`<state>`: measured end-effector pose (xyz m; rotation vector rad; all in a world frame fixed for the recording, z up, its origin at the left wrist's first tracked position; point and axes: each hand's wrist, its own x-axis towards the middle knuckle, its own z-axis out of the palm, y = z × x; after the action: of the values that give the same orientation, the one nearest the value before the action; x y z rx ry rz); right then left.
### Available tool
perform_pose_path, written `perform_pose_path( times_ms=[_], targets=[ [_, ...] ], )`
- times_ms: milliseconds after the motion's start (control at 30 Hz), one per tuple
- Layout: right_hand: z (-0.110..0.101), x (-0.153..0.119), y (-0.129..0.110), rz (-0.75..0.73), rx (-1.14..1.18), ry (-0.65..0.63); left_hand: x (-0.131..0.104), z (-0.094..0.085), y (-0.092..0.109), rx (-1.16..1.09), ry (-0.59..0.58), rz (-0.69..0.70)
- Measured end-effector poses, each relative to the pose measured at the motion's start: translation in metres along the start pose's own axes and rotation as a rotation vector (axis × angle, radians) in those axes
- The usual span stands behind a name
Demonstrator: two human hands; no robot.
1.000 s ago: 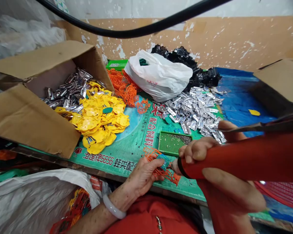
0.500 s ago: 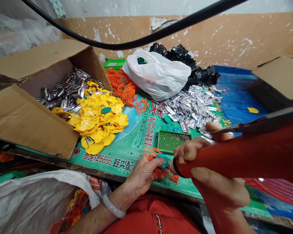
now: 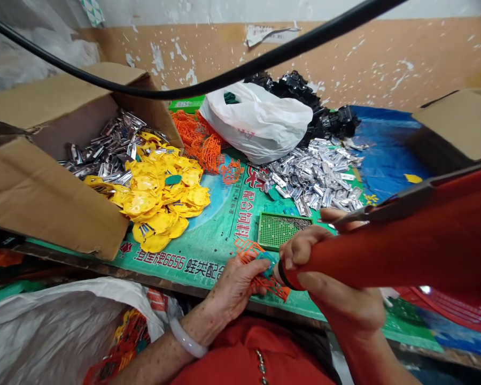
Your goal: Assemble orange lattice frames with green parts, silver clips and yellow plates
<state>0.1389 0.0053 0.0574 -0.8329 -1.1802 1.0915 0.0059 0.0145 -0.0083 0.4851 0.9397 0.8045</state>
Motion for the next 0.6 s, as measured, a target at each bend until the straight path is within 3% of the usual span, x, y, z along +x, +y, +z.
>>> perform_pose_path(
  times_ms=[367,600],
  targets=[
    [-0.010,0.005,0.009,0.089,-0.057,-0.151,0.001,-0.004,-0.003,-0.004,-0.051,0.028],
    [-0.011,0.021,-0.005,0.023,-0.053,0.045,-0.004,-0.014,0.016,0.061,-0.093,-0.025]
  ],
)
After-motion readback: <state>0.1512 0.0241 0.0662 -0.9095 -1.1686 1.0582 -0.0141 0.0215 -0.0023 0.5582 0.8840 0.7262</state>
